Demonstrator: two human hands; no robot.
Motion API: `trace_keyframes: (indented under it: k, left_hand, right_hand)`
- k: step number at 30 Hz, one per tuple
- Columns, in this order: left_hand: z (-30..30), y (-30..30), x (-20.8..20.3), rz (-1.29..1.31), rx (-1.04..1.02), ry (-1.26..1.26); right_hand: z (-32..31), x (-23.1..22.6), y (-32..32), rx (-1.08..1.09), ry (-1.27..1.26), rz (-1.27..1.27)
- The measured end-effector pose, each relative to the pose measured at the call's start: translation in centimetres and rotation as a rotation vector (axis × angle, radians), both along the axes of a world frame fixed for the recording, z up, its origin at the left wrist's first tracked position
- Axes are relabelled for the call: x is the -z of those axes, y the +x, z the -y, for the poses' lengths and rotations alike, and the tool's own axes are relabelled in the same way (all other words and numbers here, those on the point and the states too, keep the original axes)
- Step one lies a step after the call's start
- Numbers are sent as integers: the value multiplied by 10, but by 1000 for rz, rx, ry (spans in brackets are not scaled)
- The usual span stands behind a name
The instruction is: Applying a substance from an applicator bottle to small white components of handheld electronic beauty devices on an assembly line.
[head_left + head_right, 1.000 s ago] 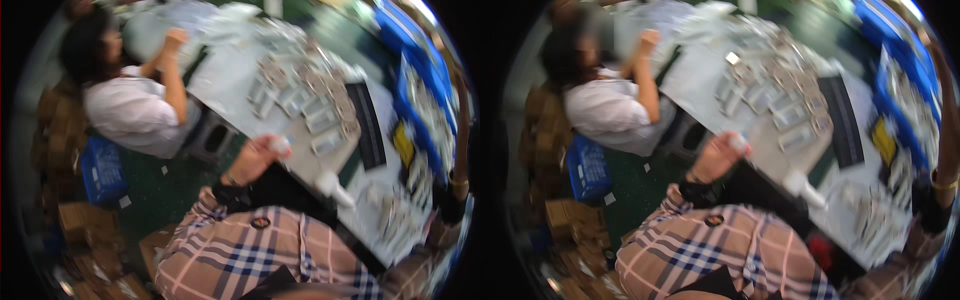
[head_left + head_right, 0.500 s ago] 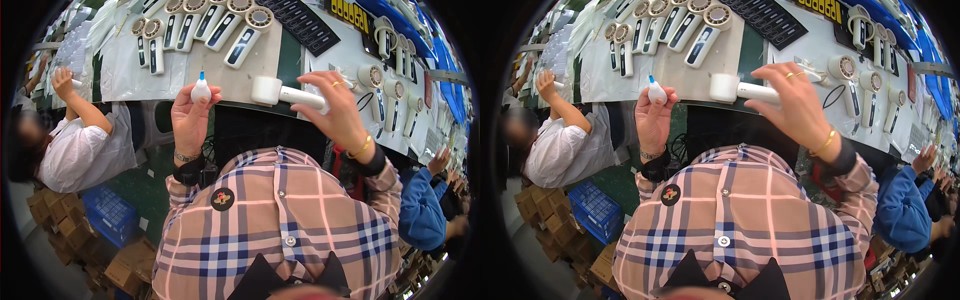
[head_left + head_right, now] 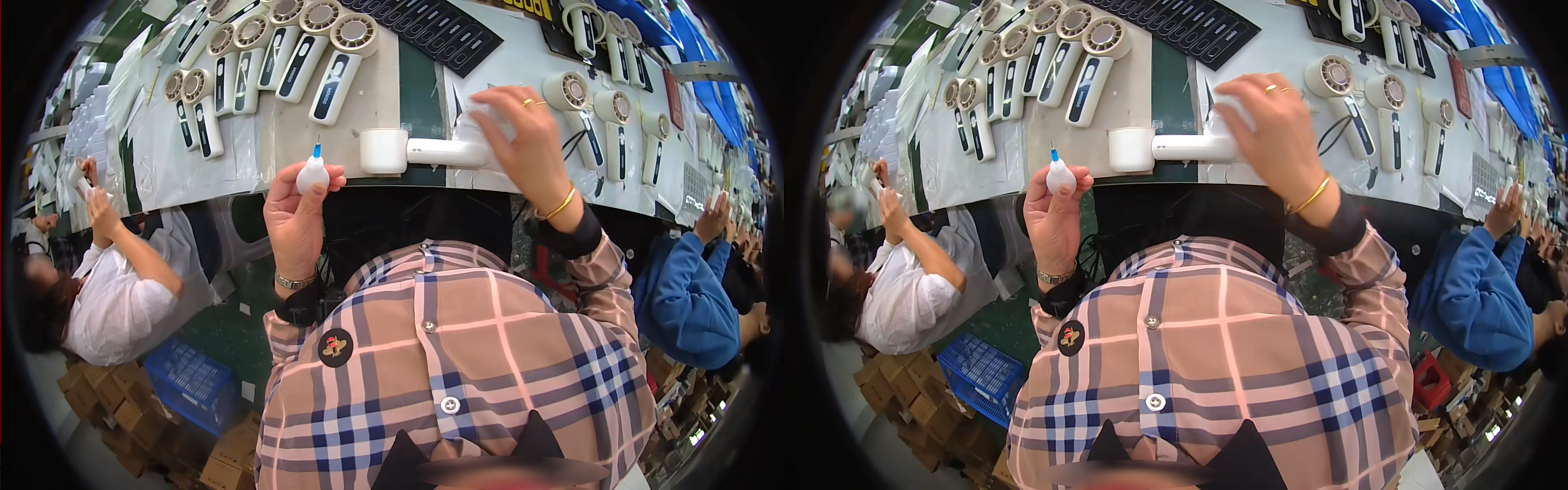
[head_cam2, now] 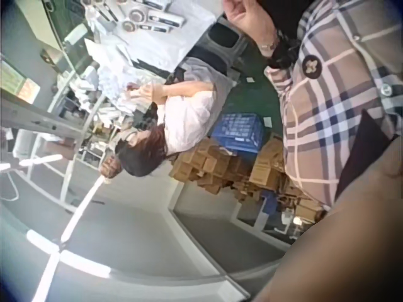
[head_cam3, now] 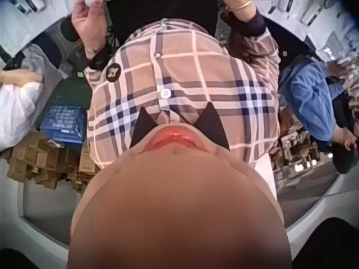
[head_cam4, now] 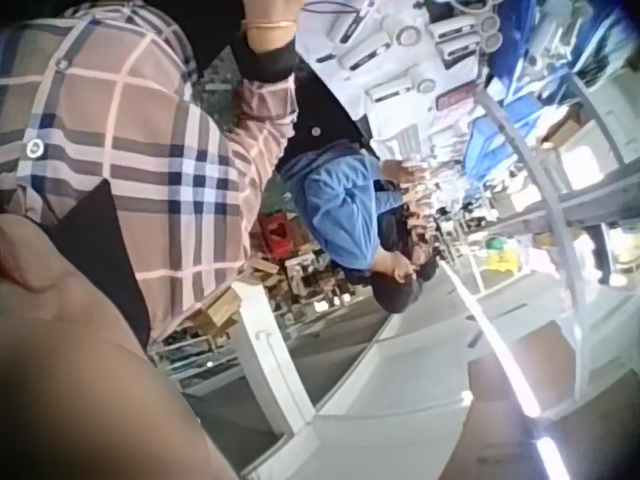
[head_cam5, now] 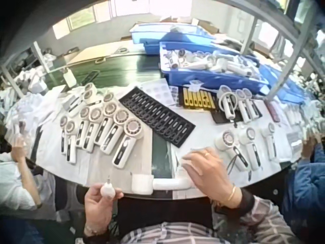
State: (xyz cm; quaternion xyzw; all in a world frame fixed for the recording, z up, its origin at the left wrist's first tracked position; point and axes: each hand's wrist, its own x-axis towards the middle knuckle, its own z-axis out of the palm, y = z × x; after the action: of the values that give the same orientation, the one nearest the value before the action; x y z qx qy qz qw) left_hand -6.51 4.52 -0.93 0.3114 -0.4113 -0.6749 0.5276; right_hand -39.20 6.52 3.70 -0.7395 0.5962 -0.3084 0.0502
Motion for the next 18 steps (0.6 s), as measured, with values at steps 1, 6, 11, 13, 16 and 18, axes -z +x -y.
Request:
trace_keyframes:
  k: [1,6,11,13,16,18]
  left_hand:
    - [1,0,1,-1,3,2]
    - [4,-5,-5,6,23,7]
    - [5,-4,-4,36,14,8]
    - [5,-3,-4,58,33,14]
    - [8,-2,-5,81,41,17]
    - [10,-2,-7,100,37,7]
  right_hand:
    - [2,0,-10,83,-6,-61]
    - [2,10,-37,231,6,-212]
    - [4,17,-41,217,99,-110]
    - [6,18,-40,205,16,-212]
    - [8,14,-33,209,-22,-192]
    - [8,8,-21,228,-22,-54]
